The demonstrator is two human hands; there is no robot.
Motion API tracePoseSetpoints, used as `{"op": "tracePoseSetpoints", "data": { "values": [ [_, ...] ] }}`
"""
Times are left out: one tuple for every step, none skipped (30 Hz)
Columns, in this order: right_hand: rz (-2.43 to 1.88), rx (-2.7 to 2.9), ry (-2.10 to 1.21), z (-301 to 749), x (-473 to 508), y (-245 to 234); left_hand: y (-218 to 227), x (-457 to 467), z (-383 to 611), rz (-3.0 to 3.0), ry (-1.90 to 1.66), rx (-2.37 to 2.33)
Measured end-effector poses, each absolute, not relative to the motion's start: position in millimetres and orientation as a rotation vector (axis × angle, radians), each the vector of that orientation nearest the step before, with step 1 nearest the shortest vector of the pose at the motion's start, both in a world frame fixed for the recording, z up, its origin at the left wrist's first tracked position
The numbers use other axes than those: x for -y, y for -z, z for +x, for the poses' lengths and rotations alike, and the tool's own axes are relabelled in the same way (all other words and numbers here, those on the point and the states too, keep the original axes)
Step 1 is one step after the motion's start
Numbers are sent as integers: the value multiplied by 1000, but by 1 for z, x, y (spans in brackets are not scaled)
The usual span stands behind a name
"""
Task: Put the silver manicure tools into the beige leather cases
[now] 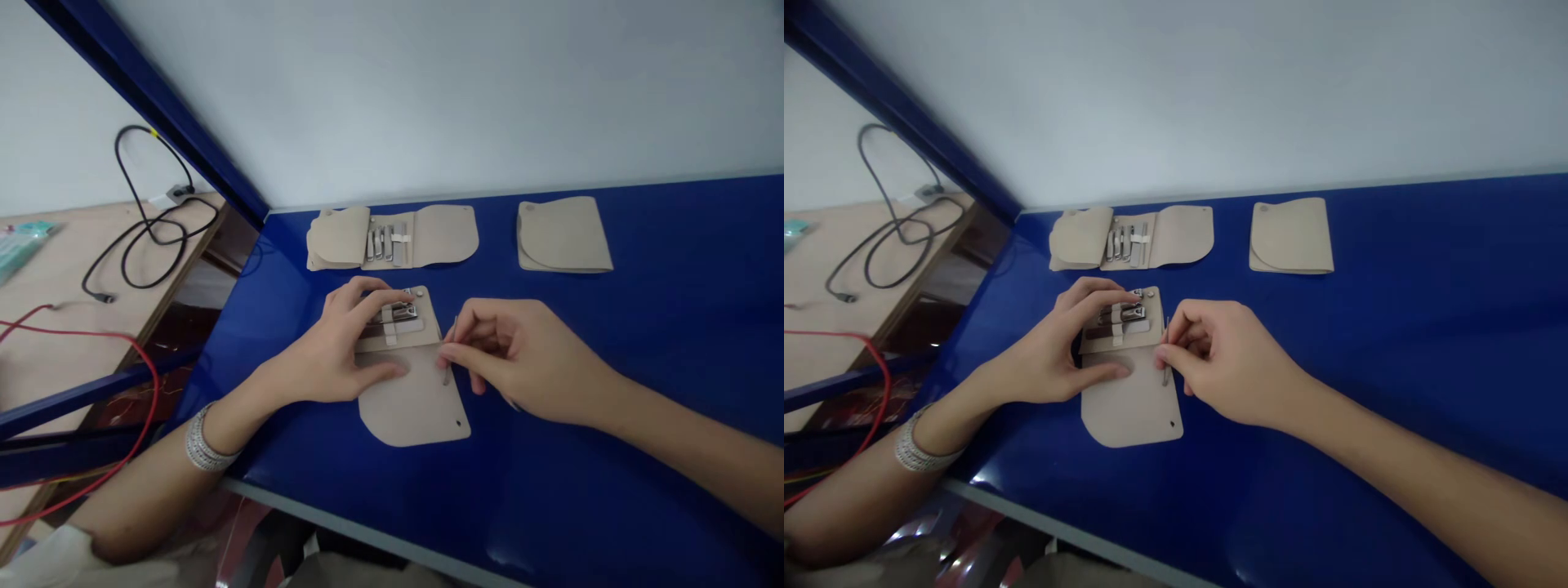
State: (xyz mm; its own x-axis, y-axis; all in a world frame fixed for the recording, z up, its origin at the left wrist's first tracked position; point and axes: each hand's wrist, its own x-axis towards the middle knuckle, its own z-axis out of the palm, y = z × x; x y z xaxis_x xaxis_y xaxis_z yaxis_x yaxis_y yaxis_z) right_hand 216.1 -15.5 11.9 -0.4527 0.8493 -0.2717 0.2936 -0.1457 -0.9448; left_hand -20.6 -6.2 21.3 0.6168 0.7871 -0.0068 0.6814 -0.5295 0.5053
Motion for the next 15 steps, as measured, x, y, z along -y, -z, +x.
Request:
{"op": "tracePoseSetpoints", "data": {
  "values": [
    [-1293, 1666, -1630, 216, 15, -12, -21, 6, -20, 2376, -311, -1160],
    [-1301, 1654, -1628, 216, 15, -12, -21, 6, -20, 2375, -320, -1158],
    [-1309, 1638, -1623, 217, 15, -11, -21, 6, -20, 2373, -327, -1157],
    [-1318, 1620, -1615, 217, 15, -11, -21, 6, -20, 2373, -334, -1156],
    [-1326, 1600, -1600, 217, 15, -11, -20, 7, -20, 2373, -339, -1155],
    [-1333, 1581, -1580, 218, 14, -11, -20, 7, -20, 2373, -340, -1155],
    [-1333, 1559, -1559, 218, 14, -10, -20, 7, -20, 2374, -341, -1153],
    [-1324, 1537, -1543, 219, 14, -10, -20, 6, -21, 2376, -342, -1150],
    [-1301, 1521, -1539, 219, 13, -10, -20, 6, -21, 2378, -342, -1148],
    [-1265, 1519, -1554, 220, 13, -10, -20, 6, -21, 2379, -339, -1148],
    [-1220, 1532, -1585, 220, 12, -9, -20, 6, -21, 2380, -335, -1148],
    [-1171, 1562, -1629, 220, 12, -9, -20, 6, -21, 2380, -331, -1149],
    [-1124, 1607, -1677, 220, 12, -9, -21, 6, -21, 2380, -327, -1152],
    [-1089, 1659, -1720, 220, 12, -10, -21, 6, -21, 2379, -324, -1154],
    [-1072, 1706, -1744, 220, 12, -10, -21, 6, -21, 2377, -324, -1156]
  ]
}}
